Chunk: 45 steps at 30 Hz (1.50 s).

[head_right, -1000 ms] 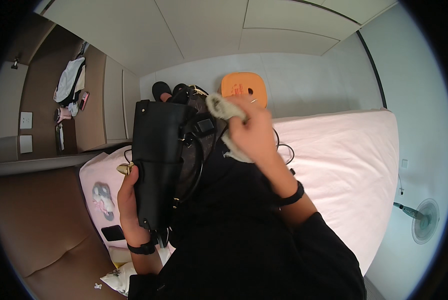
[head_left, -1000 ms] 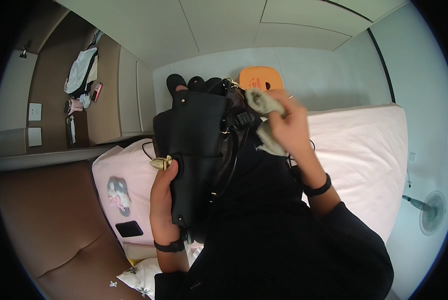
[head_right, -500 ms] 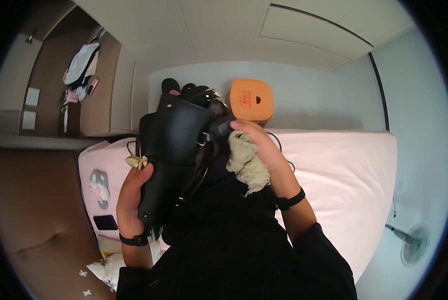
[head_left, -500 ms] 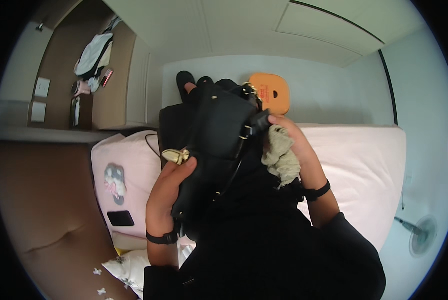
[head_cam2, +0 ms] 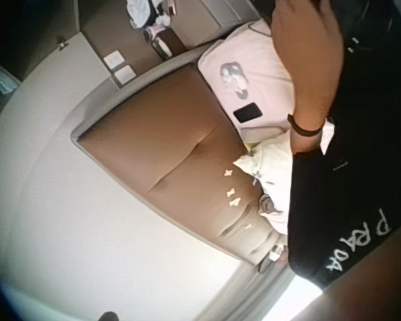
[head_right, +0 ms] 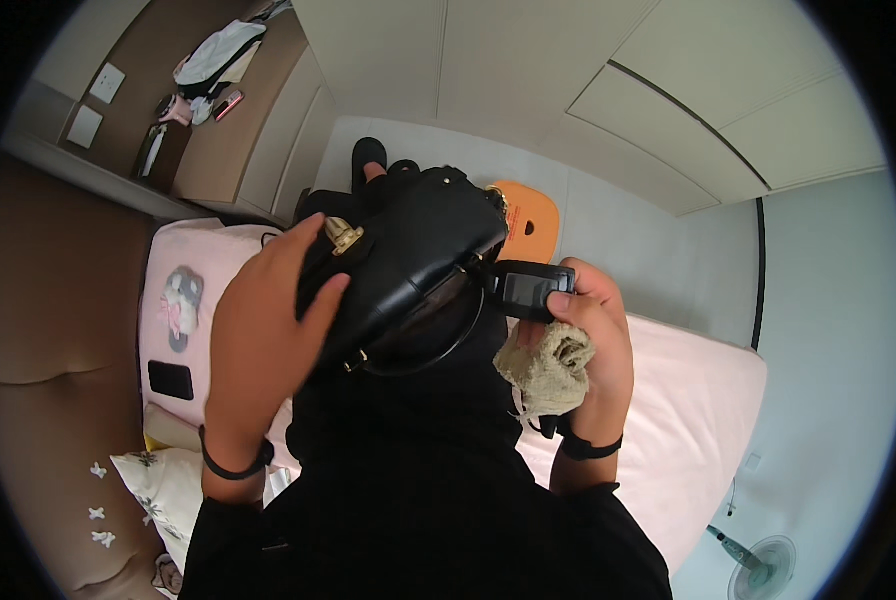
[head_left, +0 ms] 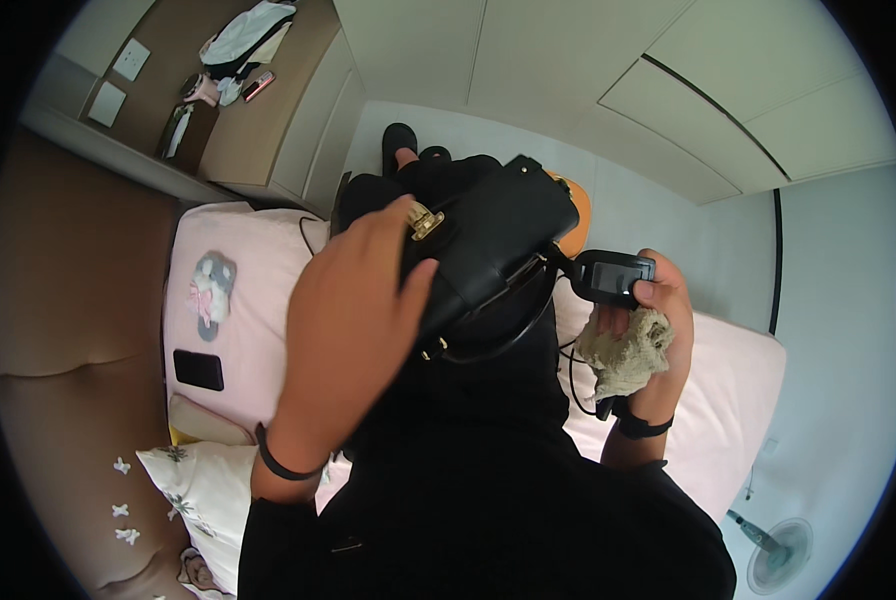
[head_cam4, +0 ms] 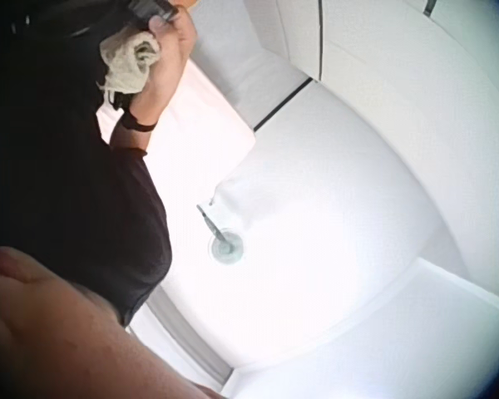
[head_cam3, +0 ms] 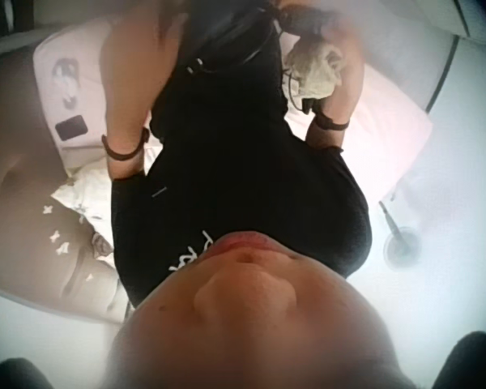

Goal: The recorder cleans a luxury handbag using a soft cloth while sitting on a bed.

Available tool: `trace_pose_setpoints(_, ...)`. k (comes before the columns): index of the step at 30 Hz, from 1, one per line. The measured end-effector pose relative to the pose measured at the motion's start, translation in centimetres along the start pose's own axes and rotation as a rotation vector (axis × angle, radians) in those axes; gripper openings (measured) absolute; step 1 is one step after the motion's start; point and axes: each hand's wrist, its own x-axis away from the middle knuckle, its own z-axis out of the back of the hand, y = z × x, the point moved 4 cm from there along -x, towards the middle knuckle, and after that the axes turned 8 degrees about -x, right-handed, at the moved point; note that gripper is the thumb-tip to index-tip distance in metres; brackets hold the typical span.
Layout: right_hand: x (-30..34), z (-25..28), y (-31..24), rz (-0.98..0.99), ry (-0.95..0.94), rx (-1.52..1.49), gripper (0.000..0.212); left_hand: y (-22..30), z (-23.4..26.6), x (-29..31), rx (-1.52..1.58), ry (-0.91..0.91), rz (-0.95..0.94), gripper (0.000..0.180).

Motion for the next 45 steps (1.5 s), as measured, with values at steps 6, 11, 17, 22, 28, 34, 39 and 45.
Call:
trace_pose_setpoints(6,1.1,-2.2,-0.6,0.022,0.005,0.048,0.016,7.1,-3.9,2.6,0.094,0.203,-0.55,0.043)
trace_pose_setpoints(11,1.6,-2.4,-0.6,0.049,0.017,0.069,0.017,7.6,-7.0,1.3,0.147,0.348,-0.55,0.041)
trace_pose_setpoints(17,2.9,-3.1,-1.1,0.276,-0.052,0.008,0.046,6.9,-7.2,0.1,0.767,0.205,-0.319,0.02)
trace_pose_setpoints(22,1.7,-3.3,-4.0,0.355,0.062,-0.012,0.051,6.5,-6.1,-0.6,0.834,-0.05,-0.18,0.023)
trace_pose_setpoints(28,-0.3,-5.0,-4.7,0.897,0.179,0.895,0.029,5.9,-8.5,-1.4,1.04,-0.154,-0.128,0.027)
trace_pose_setpoints(34,-2.9,-6.9,-1.7,0.861,-0.272,1.303,0.029,4.3,-9.8,-2.1,1.346,-0.407,-0.007,0.021)
trace_pose_setpoints(39,-2.4,-6.4,-3.2,0.729,-0.446,1.338,0.036,4.8,-11.1,-1.2,1.374,-0.465,-0.041,0.021)
trace_pose_setpoints(45,-2.9,-6.2,-2.5,0.896,-0.149,1.273,0.024,5.5,-8.2,-0.4,0.972,-0.241,-0.165,0.017)
